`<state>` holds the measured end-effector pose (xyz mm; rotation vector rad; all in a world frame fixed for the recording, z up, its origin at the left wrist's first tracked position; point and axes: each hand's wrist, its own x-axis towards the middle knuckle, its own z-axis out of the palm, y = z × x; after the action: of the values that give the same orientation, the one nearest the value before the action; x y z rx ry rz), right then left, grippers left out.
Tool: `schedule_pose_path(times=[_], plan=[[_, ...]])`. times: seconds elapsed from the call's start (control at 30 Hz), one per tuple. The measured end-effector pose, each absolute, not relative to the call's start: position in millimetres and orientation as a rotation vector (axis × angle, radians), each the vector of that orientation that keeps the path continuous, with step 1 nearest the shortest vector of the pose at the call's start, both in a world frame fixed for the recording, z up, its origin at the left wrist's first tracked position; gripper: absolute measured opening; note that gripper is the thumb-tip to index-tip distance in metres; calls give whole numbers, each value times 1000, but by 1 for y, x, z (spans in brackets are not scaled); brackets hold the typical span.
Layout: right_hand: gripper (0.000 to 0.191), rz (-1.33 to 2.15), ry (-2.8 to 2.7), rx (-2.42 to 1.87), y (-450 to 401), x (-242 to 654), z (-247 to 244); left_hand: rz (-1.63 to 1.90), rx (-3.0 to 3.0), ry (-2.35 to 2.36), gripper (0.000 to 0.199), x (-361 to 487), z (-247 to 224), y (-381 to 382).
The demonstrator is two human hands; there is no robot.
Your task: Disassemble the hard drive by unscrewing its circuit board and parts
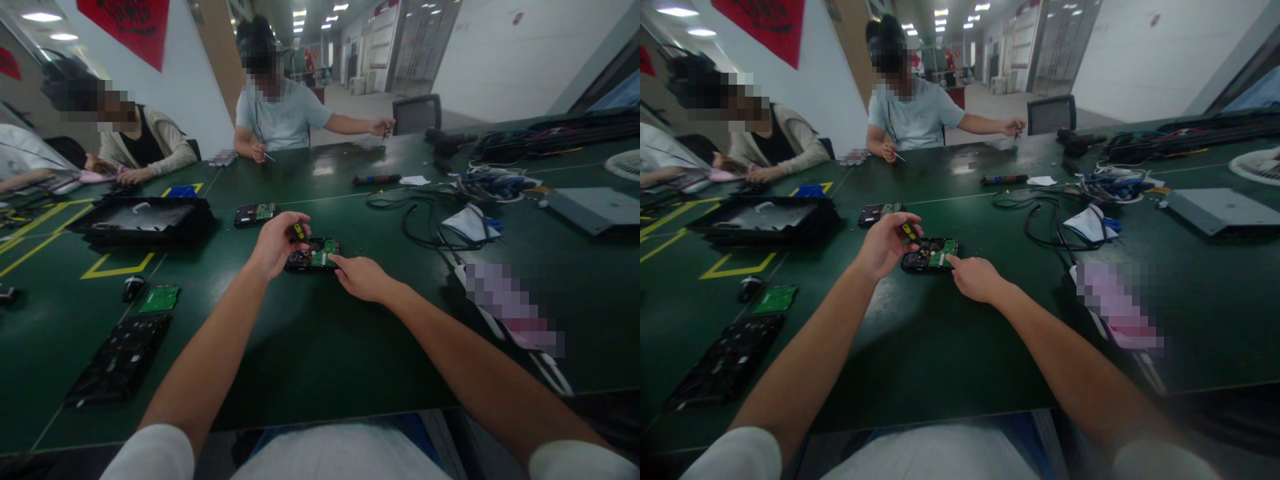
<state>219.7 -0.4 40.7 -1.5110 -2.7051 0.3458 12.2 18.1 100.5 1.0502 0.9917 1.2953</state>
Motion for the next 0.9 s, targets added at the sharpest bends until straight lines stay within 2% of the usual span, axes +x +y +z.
schedule_pose_path(times=[0.17, 0.33, 0.5, 0.6, 0.73, 0.9], plan=[[55, 350, -2686, -1496, 0, 220, 40, 1277, 930, 943, 15, 18, 102, 16], [55, 380, -2667, -1497, -1, 222, 43, 1361, 1067, 1045, 20, 15, 98, 19], [52, 594, -2493, -1435, 4, 226, 37, 1402, 1075, 1102, 22, 13, 96, 21], [38, 704, -2179, -1417, 9, 229, 28, 1387, 1056, 1079, 21, 13, 97, 20], [14, 629, -1946, -1358, 14, 230, 19, 1380, 1004, 1021, 22, 16, 98, 18], [18, 536, -1975, -1273, 15, 229, 14, 1391, 1048, 1008, 18, 20, 97, 17]])
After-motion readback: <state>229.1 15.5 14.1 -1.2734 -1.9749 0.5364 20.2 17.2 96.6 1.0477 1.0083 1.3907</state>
